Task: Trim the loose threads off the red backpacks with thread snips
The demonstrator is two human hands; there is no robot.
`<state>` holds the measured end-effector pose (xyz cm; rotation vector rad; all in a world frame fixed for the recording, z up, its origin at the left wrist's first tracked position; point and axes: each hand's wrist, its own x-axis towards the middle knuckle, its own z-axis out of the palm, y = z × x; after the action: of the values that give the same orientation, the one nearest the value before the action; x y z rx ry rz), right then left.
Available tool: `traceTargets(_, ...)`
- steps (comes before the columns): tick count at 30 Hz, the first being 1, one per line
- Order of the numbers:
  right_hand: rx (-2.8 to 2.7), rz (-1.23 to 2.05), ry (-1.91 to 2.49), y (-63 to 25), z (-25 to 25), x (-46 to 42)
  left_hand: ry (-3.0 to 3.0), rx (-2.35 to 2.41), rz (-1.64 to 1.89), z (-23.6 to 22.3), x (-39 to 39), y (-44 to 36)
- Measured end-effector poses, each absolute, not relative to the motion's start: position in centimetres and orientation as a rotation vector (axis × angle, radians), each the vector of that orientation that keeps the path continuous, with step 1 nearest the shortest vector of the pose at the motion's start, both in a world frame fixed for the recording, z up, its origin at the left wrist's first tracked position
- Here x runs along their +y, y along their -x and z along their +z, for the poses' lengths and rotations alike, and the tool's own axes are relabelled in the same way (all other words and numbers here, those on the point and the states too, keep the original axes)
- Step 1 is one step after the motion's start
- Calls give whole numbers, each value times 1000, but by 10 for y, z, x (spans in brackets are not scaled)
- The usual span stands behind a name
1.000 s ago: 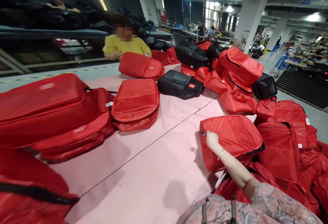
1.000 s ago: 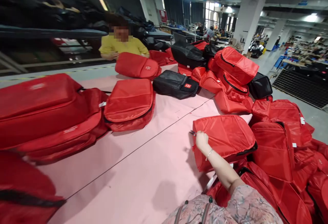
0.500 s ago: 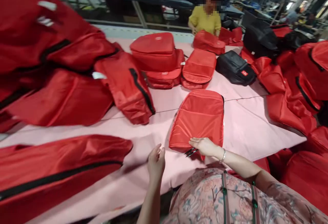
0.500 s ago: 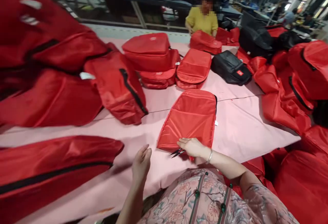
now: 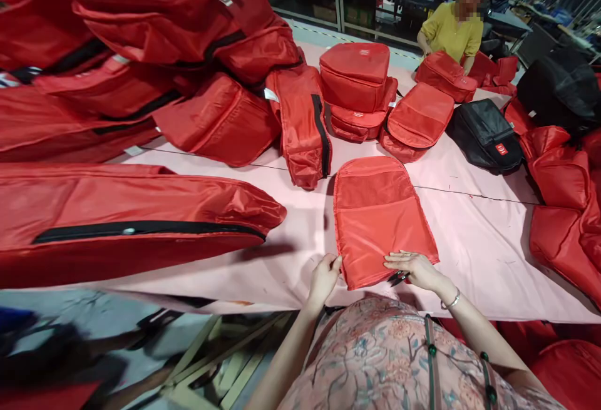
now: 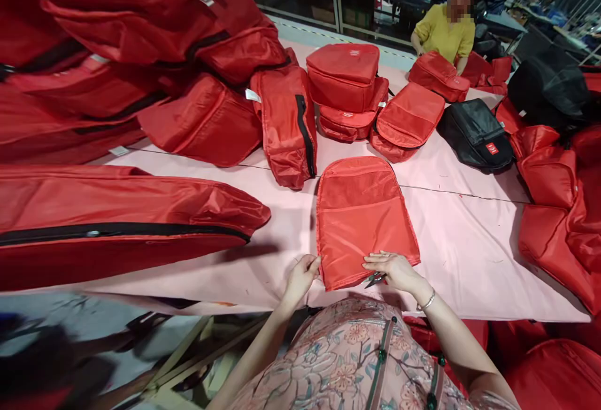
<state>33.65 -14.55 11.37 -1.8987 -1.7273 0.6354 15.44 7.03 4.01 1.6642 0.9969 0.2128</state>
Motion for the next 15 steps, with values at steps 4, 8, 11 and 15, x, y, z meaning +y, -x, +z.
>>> traceTargets(4, -1615, 683, 1941, -361, 114, -170, -1578, 864, 63, 40, 56, -171)
traceTargets(8, -1484, 661, 2049, -382, 114, -198, -1425, 749, -27, 44, 29, -189)
traceTargets(11, -1413, 638, 2095, -388, 114, -211, -1319, 681, -79, 44, 22, -200)
traceTargets(15, -1362, 636, 2097, -386, 112, -213, -1367, 701, -22, 43, 39, -210)
